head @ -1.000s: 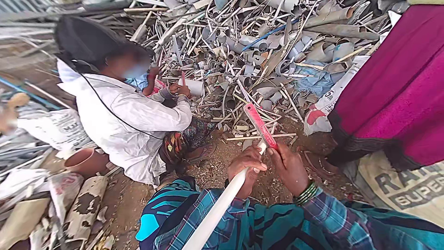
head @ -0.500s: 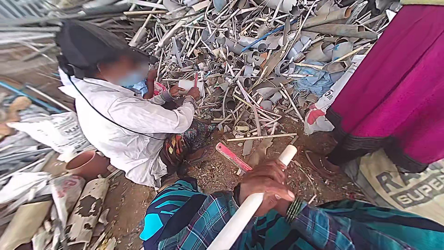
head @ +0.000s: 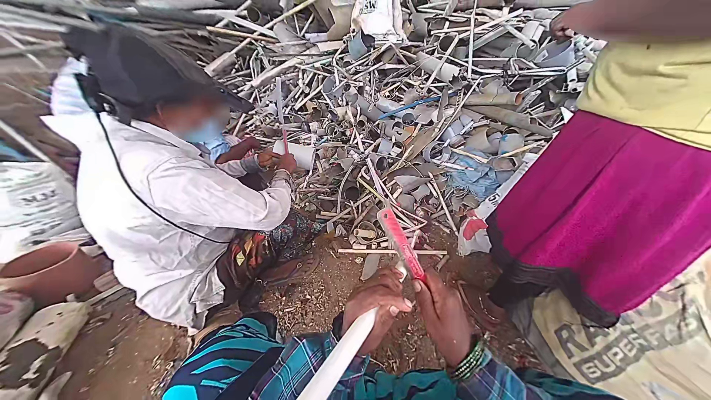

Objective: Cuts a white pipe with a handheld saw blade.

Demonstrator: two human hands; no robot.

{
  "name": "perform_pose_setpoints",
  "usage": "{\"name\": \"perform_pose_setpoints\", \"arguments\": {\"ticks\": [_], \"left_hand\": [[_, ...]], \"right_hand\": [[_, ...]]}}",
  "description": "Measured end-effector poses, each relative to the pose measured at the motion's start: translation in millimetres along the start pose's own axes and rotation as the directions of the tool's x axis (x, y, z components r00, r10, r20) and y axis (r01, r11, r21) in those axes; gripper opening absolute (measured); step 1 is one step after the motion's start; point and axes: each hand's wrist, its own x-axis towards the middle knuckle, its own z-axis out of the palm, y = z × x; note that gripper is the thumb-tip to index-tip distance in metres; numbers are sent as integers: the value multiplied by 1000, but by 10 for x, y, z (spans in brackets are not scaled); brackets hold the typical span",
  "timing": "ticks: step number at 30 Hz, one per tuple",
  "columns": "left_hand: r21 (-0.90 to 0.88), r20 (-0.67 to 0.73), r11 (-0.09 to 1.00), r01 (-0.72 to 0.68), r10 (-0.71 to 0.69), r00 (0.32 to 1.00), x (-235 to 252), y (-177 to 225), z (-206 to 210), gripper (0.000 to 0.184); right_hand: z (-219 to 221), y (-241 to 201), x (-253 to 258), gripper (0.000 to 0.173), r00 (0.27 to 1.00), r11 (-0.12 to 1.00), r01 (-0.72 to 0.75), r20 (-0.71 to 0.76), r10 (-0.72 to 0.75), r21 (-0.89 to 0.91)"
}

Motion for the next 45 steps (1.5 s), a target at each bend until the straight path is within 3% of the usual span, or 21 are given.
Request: {"name": "perform_pose_setpoints", "arguments": {"ticks": [5,9,13,18,22,26,31,35,39,45], "left_hand": [[7,-10,1000,6,-6,1000,-24,2,24,26],[4,-17,1000,9,-9,1000,-29,-39,9,25],[-38,-4,999,15,-15,1000,-26,-32,32,24],[-13,-10,1000,23,-23,1000,-26,-53,7,24],[-51,20,999,1,1,1000,-24,-54,24,24],[-30,11,1000,6,-5,1000,-48,-102,-1,26],[-52,38,999,3,-1,999,-54,-77,12,25],[-29,39,1000,7,-6,999,-73,-87,0,26],[-50,65,999,-11,14,998,-58,-59,10,24],[-46,89,999,-21,25,996,-40,-67,-14,24]], "right_hand": [[-56,66,87,36,997,998,-69,29,69,4],[-28,-41,-20,38,999,1000,-25,36,25,-10],[-74,83,76,35,990,991,-127,65,125,36],[-33,-5,-13,34,996,998,-60,65,59,22],[-110,125,121,33,979,984,-178,105,174,25],[-43,12,1,35,994,997,-63,93,59,34],[-104,126,124,32,978,984,-178,115,175,21],[-89,21,42,35,994,998,-56,92,58,-25],[-162,117,143,33,980,989,-150,130,151,-16],[-179,20,104,34,987,994,-86,128,95,-70]]}}
